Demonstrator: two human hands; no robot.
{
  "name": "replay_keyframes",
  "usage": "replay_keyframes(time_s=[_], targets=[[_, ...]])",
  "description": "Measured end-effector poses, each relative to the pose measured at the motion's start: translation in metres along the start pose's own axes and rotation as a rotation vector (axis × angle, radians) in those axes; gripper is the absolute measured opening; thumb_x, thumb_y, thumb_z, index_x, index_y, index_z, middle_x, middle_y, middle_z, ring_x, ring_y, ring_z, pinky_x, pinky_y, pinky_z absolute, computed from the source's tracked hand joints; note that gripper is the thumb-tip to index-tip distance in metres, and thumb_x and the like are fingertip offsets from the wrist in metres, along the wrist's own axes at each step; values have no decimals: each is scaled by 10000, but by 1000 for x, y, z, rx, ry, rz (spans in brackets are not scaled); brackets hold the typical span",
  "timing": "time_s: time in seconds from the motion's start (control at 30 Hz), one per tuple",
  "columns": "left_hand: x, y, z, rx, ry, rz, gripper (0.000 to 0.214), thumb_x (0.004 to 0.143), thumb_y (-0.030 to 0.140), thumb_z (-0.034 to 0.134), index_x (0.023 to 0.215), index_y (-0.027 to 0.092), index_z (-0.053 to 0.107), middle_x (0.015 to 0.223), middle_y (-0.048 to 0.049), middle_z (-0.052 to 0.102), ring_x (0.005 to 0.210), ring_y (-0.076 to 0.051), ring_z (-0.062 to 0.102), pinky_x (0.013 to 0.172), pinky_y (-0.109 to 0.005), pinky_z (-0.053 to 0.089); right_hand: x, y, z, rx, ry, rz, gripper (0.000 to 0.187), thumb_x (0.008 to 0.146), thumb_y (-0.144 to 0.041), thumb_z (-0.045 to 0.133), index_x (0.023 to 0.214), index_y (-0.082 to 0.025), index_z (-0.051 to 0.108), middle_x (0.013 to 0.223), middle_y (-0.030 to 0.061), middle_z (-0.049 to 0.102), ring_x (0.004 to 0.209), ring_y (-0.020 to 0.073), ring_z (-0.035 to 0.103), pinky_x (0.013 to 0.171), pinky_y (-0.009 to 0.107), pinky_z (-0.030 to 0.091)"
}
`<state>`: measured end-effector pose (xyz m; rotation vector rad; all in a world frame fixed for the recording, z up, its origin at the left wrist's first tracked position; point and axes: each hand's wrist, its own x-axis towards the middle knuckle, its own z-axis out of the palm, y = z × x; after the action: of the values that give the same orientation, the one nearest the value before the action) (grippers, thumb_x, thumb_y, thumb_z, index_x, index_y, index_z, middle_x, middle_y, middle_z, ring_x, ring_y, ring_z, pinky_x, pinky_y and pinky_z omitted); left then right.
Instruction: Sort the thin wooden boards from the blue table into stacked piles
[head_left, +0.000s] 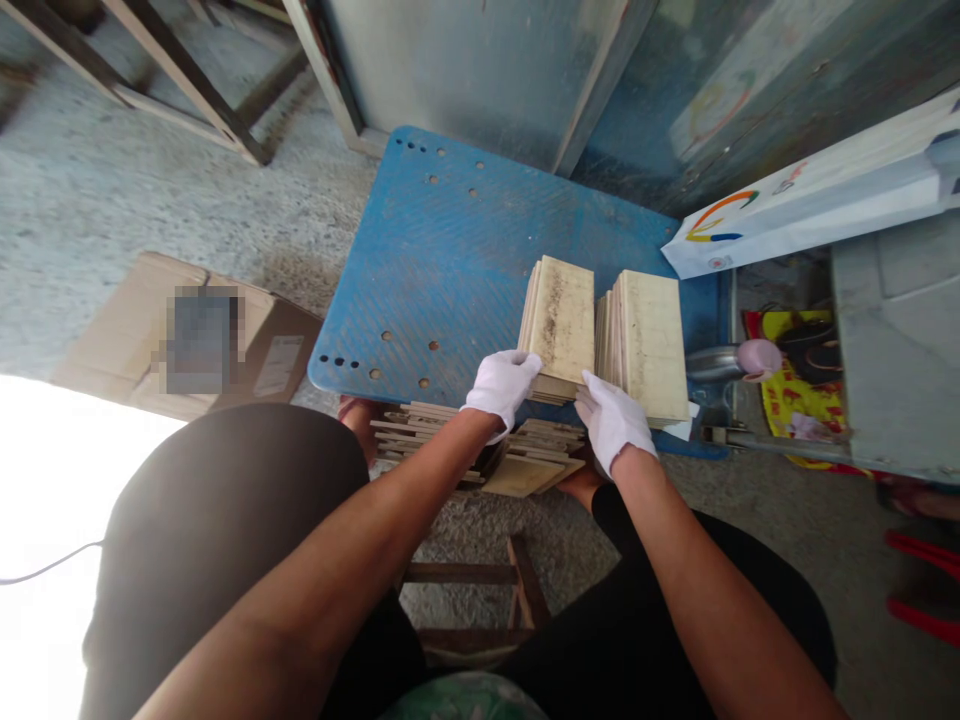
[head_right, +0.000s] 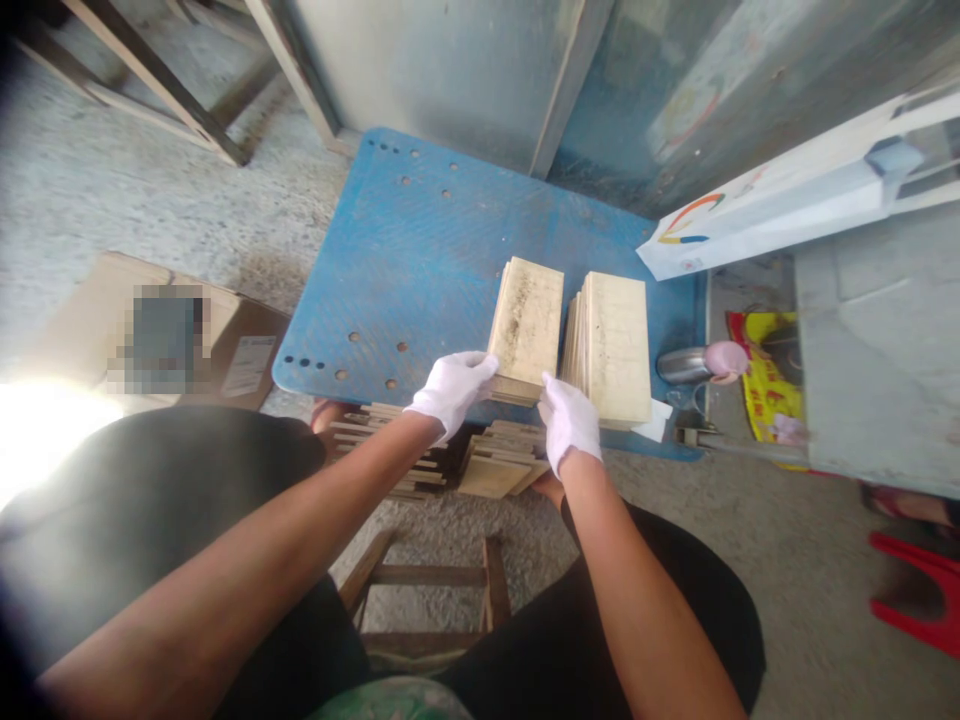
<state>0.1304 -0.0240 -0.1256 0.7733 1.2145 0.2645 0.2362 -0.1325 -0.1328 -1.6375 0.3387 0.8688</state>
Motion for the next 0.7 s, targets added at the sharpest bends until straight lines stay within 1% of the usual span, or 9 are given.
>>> replay_keyframes(time_s=[0.1,0.2,0.27,0.33,0.43,0.47,0.6,0.63,0.7], targets=[[-2,7,2,-97,-6,-17,104,817,203,647,736,142,623,580,7,575,501,-80,526,525,-198,447,-4,-8,6,121,1,53,114,776,-160,661,889,-171,671,843,30,711,803,114,670,731,207,539],[-4,8,3,-117,-29,-58,108,815,189,666,740,139,607,606,3,594,523,-77,567,531,-186,469,-6,-8,9,311,-9,128,92,858,-170,603,931,-182,659,855,25,715,826,105,677,728,203,554],[-5,7,4,-99,-58,-71,109,818,184,667,740,137,607,615,-2,607,536,-78,586,521,-175,465,-9,-5,12,422,-54,163,104,913,-240,568,971,-206,648,901,7,716,848,91,675,726,197,563],[-7,6,6,-74,-87,-83,120,823,179,662,726,138,605,601,-5,613,525,-77,585,513,-171,460,-13,1,15,482,-154,204,188,941,-354,537,977,-203,643,900,10,711,844,98,674,728,207,572],[-10,5,10,-50,-119,-93,154,819,178,666,687,144,595,561,-3,609,490,-78,567,512,-180,461,-19,6,22,497,-299,252,314,948,-450,497,955,-172,644,852,32,703,808,123,673,747,238,580],[-11,4,11,-49,-125,-91,166,820,177,665,675,145,589,554,-2,606,486,-79,565,509,-183,460,-19,7,25,491,-315,257,325,950,-456,489,950,-170,643,842,34,702,797,129,673,749,247,582],[-15,-2,15,-38,-125,-81,183,828,166,649,659,146,580,573,0,608,490,-78,563,495,-182,451,-16,4,30,426,-252,229,326,964,-431,463,937,-159,641,812,47,705,801,145,674,792,275,580],[-16,-4,15,-35,-124,-80,182,825,170,654,659,146,581,584,0,612,494,-77,563,498,-183,453,-14,3,30,386,-255,228,347,961,-441,460,935,-148,643,818,64,709,830,158,678,818,294,577],[-18,-6,15,-53,-131,-78,177,811,193,680,668,146,586,608,-2,621,520,-82,575,517,-188,465,-11,1,29,274,-314,250,435,945,-503,450,937,-117,651,865,122,716,929,210,677,875,361,565]])
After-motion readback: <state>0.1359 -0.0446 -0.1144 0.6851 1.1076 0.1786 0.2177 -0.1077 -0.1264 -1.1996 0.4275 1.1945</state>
